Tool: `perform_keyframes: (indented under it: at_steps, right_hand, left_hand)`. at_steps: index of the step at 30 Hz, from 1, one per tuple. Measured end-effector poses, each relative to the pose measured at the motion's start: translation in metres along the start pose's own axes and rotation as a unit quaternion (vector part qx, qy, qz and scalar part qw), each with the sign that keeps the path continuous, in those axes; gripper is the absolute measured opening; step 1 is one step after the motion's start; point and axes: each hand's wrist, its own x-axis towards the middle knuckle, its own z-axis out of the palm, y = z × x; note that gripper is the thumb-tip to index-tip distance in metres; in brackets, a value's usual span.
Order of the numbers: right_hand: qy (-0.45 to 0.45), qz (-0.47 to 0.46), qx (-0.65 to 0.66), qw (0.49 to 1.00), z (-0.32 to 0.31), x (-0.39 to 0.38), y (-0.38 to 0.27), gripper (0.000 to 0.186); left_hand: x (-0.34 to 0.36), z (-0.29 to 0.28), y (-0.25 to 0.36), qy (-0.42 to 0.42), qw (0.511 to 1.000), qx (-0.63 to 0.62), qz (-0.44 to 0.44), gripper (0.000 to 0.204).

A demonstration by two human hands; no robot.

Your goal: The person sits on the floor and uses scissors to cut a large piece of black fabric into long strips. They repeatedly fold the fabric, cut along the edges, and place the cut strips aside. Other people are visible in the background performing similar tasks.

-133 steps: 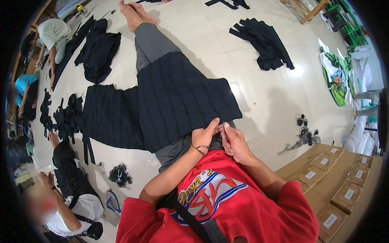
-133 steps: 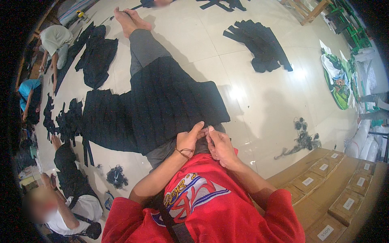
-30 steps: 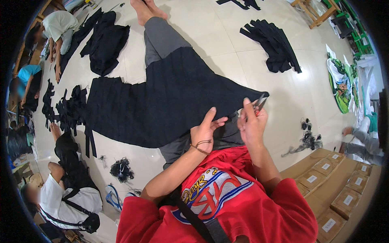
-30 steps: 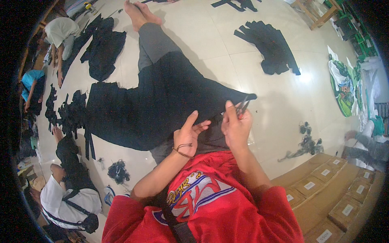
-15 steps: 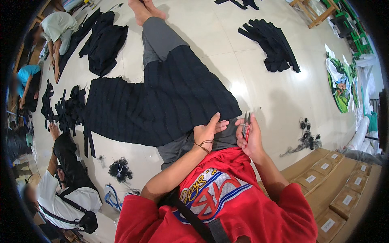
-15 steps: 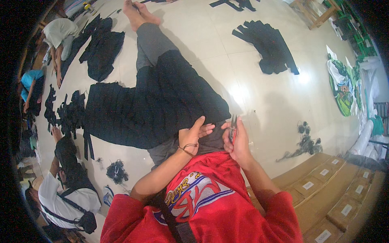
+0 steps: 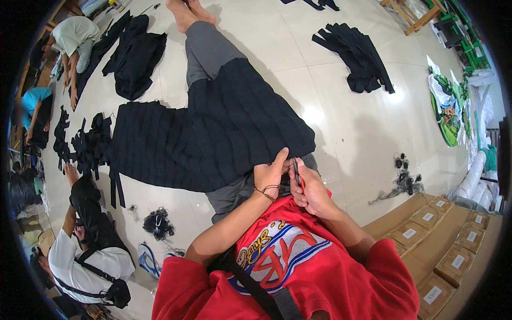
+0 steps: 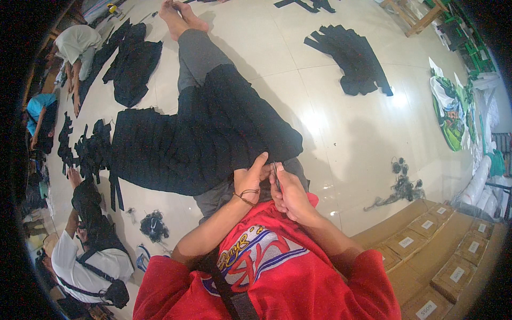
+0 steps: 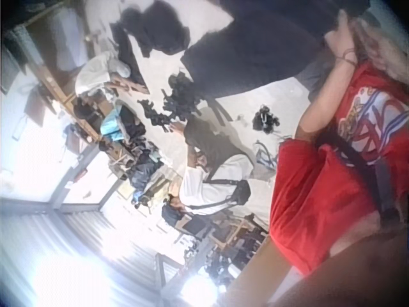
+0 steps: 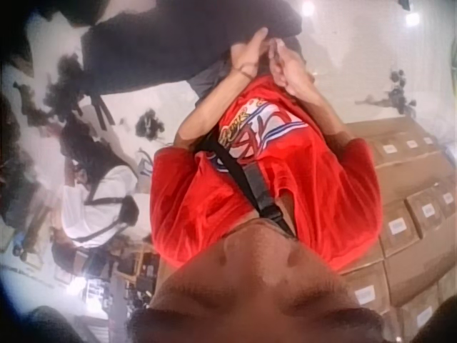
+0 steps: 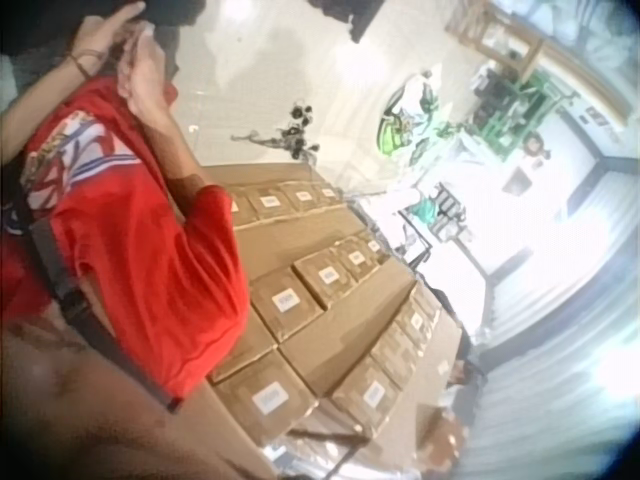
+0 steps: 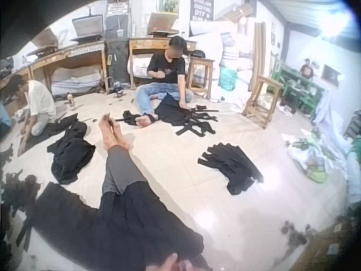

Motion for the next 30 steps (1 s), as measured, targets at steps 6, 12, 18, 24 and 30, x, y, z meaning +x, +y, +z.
perform_keyframes:
  at_steps: [6,12,18,24,30]
  right_hand:
    - [0.007,-0.006,-0.003,1.000,-0.0006,0.0030,0.0020,0.043]
    - [0.016,-0.013,-0.003,1.000,0.0012,0.0051,0.0032,0.043]
    - [0.024,-0.011,-0.010,1.000,0.0011,0.0057,0.0049,0.042]
    - [0.034,-0.015,-0.022,0.999,0.0038,0.0042,0.0044,0.040]
    - [0.038,-0.026,-0.021,0.999,0.0053,0.0046,0.0062,0.041]
  left_hand:
    - [0.0008,0.0002,-0.0002,0.010,1.000,0.012,-0.020,0.023]
    - [0.0018,-0.0006,-0.0031,0.001,1.000,-0.002,-0.002,0.023]
    - [0.0007,0.0002,-0.0021,0.013,1.000,0.016,-0.012,0.025]
    - [-0.0023,0.0037,0.0016,0.018,1.000,0.012,0.004,0.026]
    - [-0.0037,0.0042,0.0027,0.007,1.000,0.003,0.009,0.026]
